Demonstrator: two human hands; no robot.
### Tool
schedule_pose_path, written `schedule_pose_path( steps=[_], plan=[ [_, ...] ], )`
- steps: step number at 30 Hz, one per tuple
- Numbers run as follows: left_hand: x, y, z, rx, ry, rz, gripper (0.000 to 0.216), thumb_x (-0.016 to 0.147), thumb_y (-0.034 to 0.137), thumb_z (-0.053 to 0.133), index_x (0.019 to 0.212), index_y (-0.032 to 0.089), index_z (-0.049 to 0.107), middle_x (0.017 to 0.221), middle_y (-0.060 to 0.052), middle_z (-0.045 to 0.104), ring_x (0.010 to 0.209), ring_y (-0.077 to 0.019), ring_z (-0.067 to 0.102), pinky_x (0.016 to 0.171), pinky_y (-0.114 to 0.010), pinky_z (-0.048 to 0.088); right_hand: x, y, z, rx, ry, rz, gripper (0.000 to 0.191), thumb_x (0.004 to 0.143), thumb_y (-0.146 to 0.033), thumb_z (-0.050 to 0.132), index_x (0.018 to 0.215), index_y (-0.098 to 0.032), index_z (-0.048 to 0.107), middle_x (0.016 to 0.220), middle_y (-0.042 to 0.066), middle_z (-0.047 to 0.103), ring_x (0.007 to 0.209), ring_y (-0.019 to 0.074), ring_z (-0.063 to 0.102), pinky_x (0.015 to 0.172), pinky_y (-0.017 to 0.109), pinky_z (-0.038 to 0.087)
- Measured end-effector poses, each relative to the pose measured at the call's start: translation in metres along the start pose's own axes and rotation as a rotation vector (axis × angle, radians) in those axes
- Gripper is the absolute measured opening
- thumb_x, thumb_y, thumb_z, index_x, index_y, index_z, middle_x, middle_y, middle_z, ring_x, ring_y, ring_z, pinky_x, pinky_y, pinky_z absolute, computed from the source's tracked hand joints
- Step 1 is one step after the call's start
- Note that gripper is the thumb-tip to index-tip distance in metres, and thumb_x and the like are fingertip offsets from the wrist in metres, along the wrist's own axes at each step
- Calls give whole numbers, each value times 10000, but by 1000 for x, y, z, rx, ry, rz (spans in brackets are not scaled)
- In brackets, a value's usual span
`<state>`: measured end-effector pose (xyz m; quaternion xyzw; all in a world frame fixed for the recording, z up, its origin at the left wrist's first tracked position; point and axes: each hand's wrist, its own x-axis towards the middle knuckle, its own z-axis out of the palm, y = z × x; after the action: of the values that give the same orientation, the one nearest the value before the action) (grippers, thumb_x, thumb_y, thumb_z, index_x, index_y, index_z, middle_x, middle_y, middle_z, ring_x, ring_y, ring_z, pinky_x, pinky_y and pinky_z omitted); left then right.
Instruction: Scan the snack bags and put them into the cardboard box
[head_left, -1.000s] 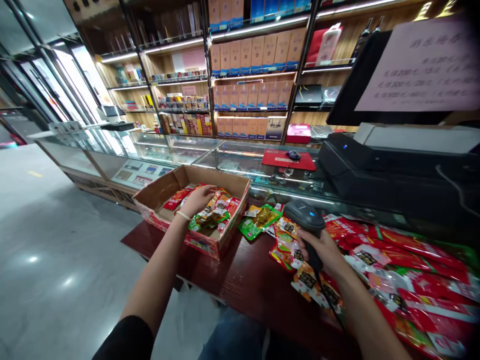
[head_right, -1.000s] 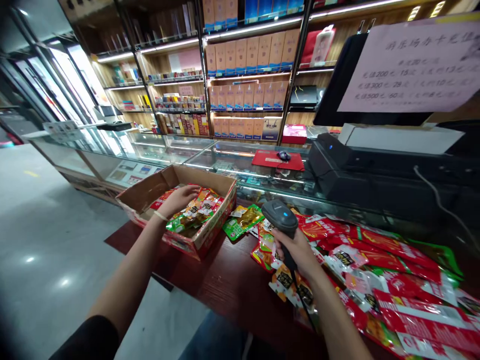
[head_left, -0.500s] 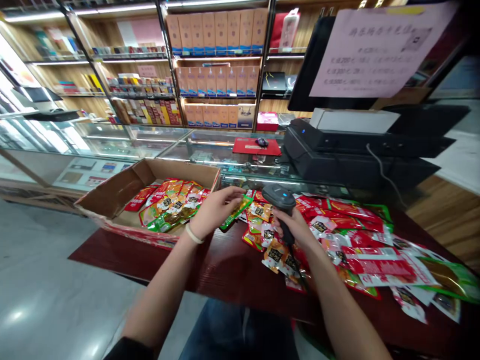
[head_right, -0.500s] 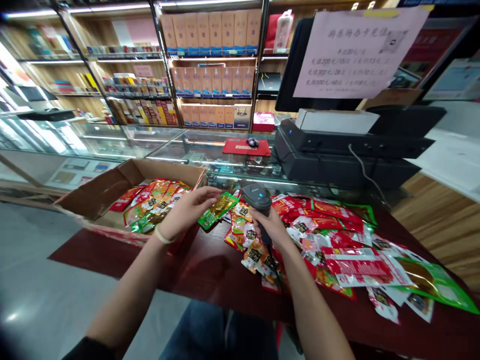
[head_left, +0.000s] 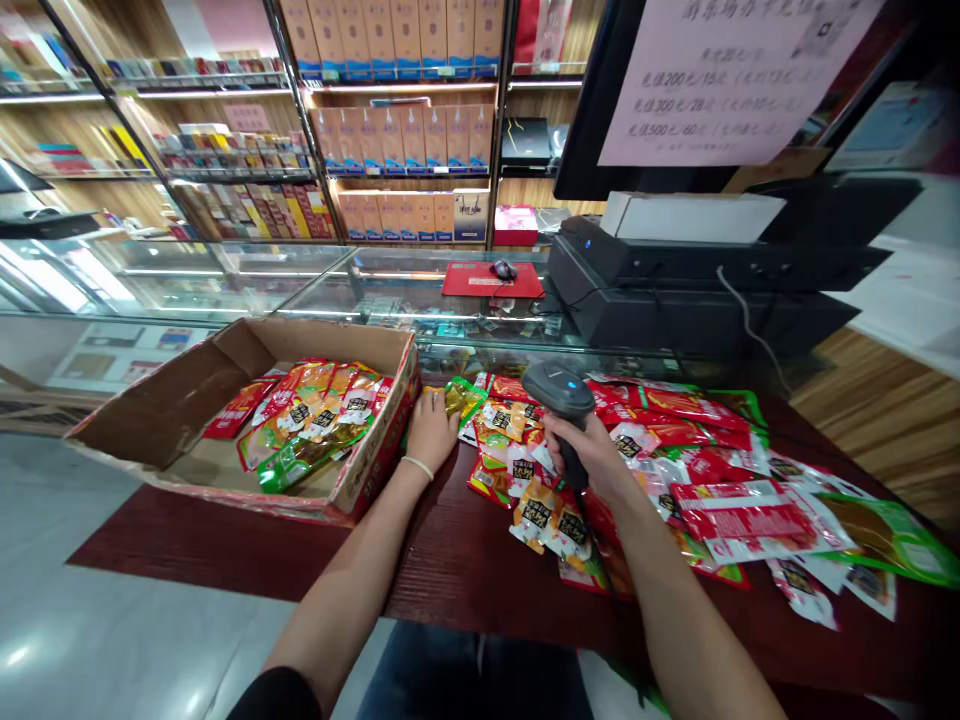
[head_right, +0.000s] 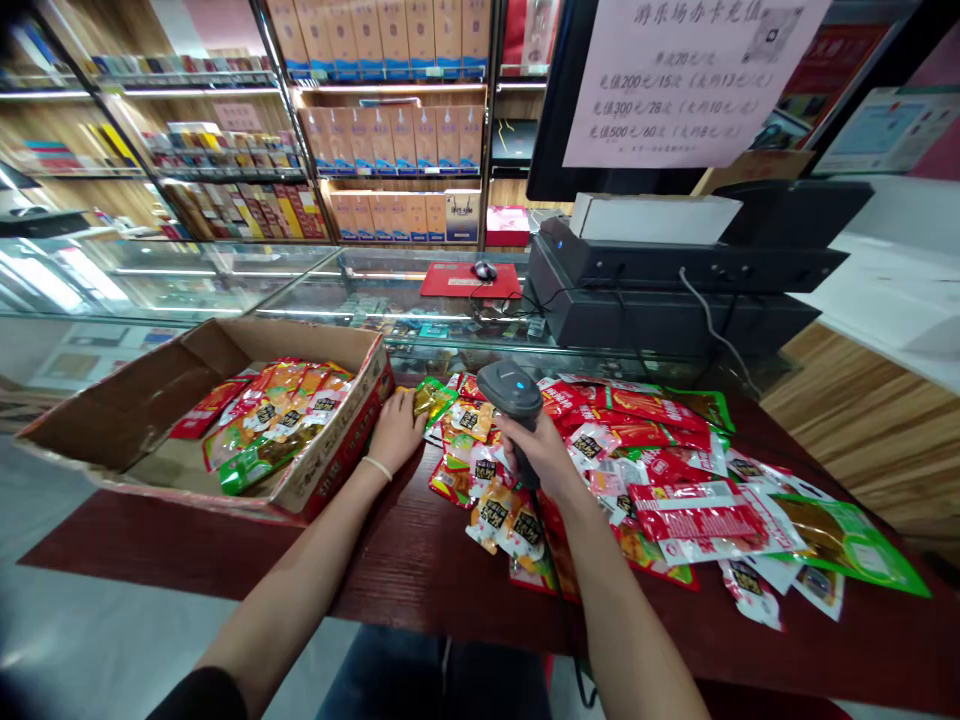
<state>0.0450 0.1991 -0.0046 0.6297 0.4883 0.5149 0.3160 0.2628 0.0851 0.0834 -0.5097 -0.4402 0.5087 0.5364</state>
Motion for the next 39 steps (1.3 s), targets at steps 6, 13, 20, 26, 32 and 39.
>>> schedule_pose_path(
  steps=[6,13,20,26,32,39],
  plan=[
    [1,-1,-3,-106,-66,2,537,606,118,776,1121,217,661,1139,-127,623,1181,-313,527,1134,-440,274,0,1,1,-5,-38,-2,353,777,-440,704,621,-207,489,494,-48,486,369,81,422,371,215,360],
    [-8,13,-6,-213,-61,-25,206,726,143,706,895,255,747,1007,-79,695,1042,-253,615,1055,-386,406,3,6,0,-1,-32,20,357,764,-458,718,637,-209,496,489,-49,482,369,87,428,371,216,371],
    [-11,36,5,-678,-73,-362,332,783,358,712,1070,192,677,1021,-73,700,875,-224,704,763,-326,580,1,6,1,8,10,-1,360,781,-444,699,604,-201,501,507,-39,482,367,78,406,352,206,361],
    [-8,45,-7,-1208,-350,-644,419,907,326,570,1311,228,520,1206,-109,657,905,-178,706,756,-267,575,2,7,-1,10,6,15,373,790,-448,690,587,-194,509,477,-43,468,358,77,403,352,201,363],
    [-5,46,-13,-1409,-438,-760,397,947,297,475,1322,182,538,1237,-119,647,899,-130,679,797,-241,549,2,6,1,46,1,0,340,787,-442,694,627,-198,519,513,-50,487,352,71,406,346,204,362],
    [-6,41,-2,-1189,-252,-626,326,792,84,652,1112,147,653,1072,-58,714,916,-129,676,884,-240,508,3,8,1,38,9,9,350,793,-429,688,604,-197,507,495,-45,480,355,72,409,348,205,353]
  ],
)
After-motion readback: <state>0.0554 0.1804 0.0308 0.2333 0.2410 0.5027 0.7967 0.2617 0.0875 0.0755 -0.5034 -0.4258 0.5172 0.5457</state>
